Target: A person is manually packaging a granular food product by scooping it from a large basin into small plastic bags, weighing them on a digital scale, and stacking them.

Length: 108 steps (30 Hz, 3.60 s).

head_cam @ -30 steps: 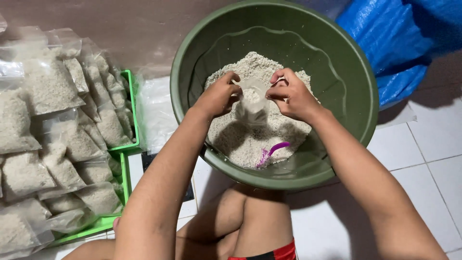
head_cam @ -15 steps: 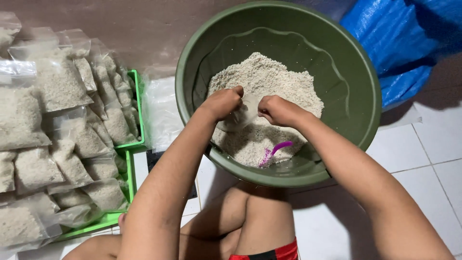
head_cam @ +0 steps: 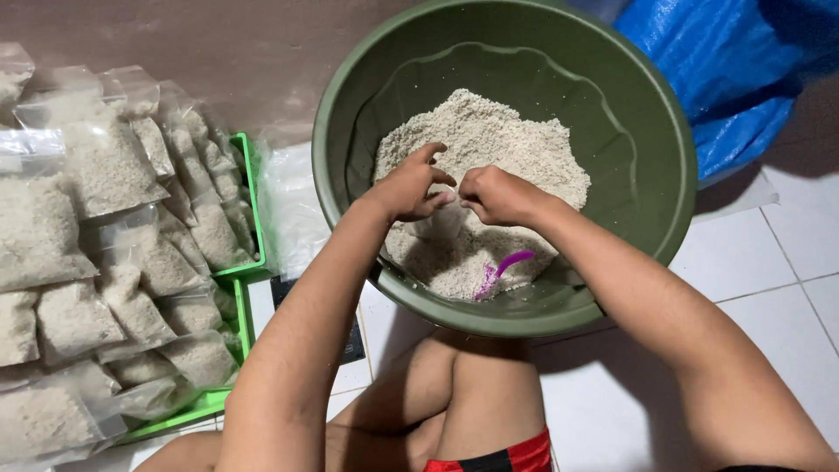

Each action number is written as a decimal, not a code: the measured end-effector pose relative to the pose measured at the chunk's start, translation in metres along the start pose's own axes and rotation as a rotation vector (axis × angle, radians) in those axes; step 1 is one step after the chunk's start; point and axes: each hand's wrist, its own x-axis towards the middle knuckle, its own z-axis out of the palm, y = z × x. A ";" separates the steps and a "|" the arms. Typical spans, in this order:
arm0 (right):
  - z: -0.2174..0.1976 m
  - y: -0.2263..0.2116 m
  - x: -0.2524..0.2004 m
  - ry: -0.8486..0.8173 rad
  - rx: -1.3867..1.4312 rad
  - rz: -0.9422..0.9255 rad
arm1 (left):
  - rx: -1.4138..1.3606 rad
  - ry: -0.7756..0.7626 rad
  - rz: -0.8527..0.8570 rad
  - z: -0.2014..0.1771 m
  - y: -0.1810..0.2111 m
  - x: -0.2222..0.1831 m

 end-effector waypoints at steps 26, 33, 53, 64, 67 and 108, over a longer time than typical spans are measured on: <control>0.001 0.014 -0.002 0.014 0.052 0.080 | 0.218 -0.094 -0.178 0.027 -0.035 0.018; -0.013 0.003 -0.001 0.022 -0.031 0.114 | 0.256 -0.033 -0.229 0.021 -0.032 0.022; -0.112 -0.280 0.029 0.722 -0.123 -0.544 | 0.015 1.144 0.221 -0.158 0.095 -0.256; 0.113 -0.241 0.028 0.469 0.162 -0.379 | -0.315 1.027 -0.237 0.049 -0.034 -0.346; 0.142 -0.237 0.021 0.480 0.011 -0.376 | -0.362 0.976 -0.324 0.084 -0.051 -0.351; 0.145 -0.242 0.030 0.203 0.309 -0.087 | -0.426 0.952 -0.246 0.104 -0.055 -0.351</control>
